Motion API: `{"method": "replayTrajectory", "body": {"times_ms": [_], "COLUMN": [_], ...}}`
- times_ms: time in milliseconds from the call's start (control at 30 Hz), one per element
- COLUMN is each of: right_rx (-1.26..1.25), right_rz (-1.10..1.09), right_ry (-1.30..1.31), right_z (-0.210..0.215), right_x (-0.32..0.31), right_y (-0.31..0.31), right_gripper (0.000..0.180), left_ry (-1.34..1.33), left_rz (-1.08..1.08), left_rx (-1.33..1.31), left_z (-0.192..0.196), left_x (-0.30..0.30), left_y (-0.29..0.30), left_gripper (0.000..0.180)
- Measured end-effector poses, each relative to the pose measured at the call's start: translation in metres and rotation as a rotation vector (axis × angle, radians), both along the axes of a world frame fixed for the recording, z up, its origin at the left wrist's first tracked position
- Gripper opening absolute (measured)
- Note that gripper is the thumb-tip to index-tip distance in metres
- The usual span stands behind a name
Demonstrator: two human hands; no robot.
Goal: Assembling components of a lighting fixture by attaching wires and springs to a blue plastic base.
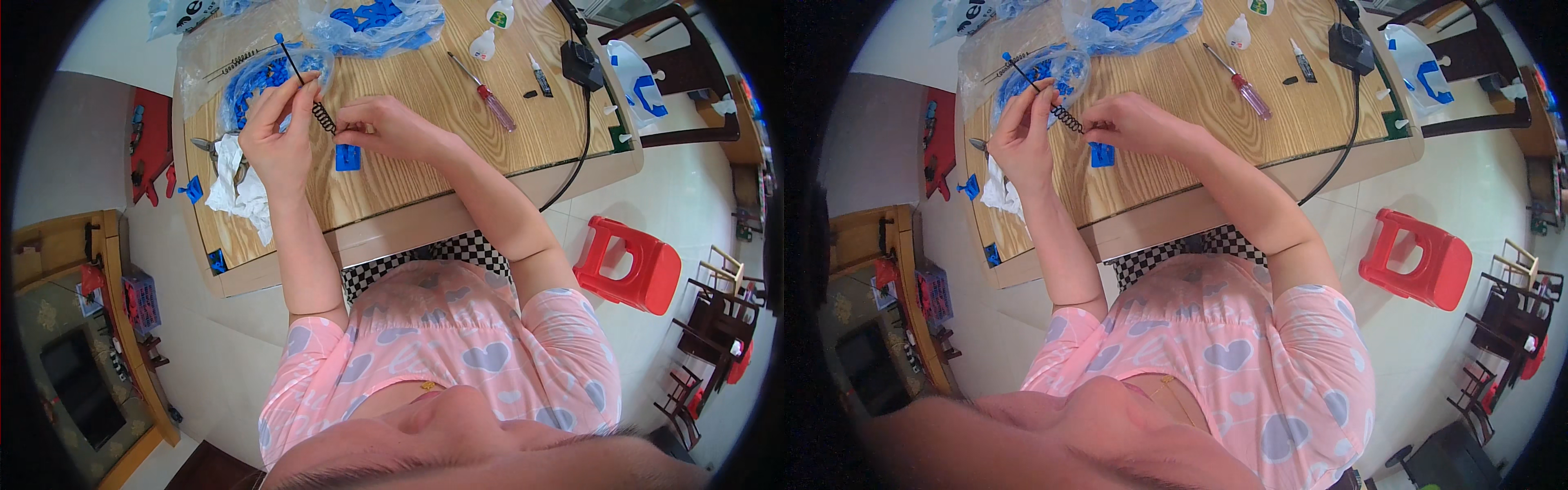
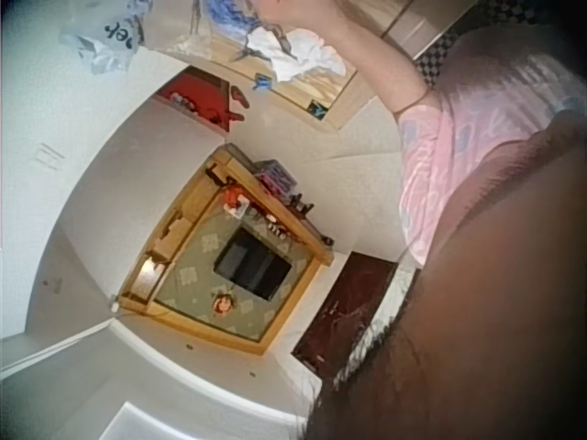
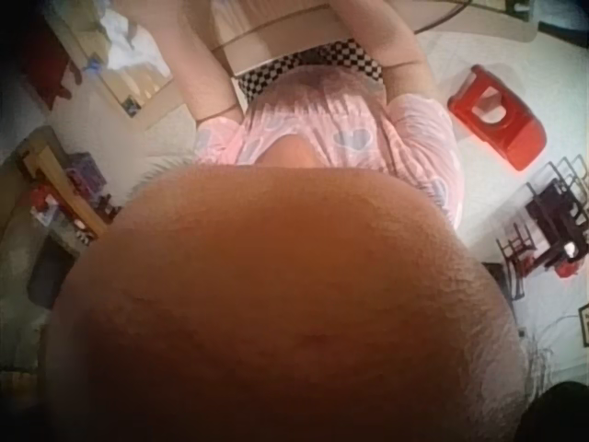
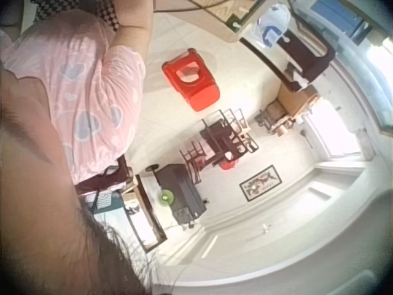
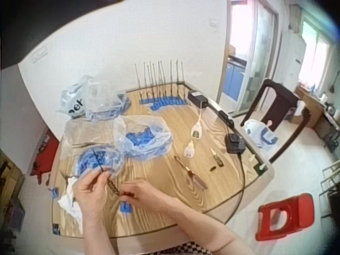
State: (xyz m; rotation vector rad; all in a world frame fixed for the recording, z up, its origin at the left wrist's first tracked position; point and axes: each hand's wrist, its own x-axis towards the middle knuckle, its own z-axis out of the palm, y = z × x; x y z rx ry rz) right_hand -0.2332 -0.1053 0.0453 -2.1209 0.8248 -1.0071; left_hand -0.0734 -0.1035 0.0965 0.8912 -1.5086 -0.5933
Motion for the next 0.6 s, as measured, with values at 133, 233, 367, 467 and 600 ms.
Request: {"method": "replayTrajectory", "body": {"times_ms": [133,233,367,467,600], "right_rx": [-0.016,0.002,0.0,-0.006,-0.016], "right_rz": [-0.003,-0.002,0.003,0.007,-0.004], "right_ry": [-0.018,-0.006,-0.006,-0.012,-0.011], "right_z": [-0.0028,-0.0007,-0.0004,0.0002,-0.0004], "right_x": [0.0006,0.0004,0.0005,-0.0005,-0.0004], "right_y": [-0.0008,0.0002,0.0001,0.0006,-0.0004], "right_gripper": [0.014,0.013,0.013,0.012,0.012], "left_ry": [-0.031,-0.037,-0.027,-0.039,0.015], "left_rz": [-0.018,-0.017,-0.014,-0.013,-0.004], "left_rx": [-0.005,0.005,-0.001,-0.002,0.016], "left_z": [0.0,0.0,-0.0009,-0.0005,0.0], "left_x": [0.0005,0.0011,0.0012,0.0002,-0.0035], "left_y": [0.0006,0.0002,0.0004,0.0003,-0.0004], "left_gripper": [0.017,0.017,0.018,0.018,0.017]}}
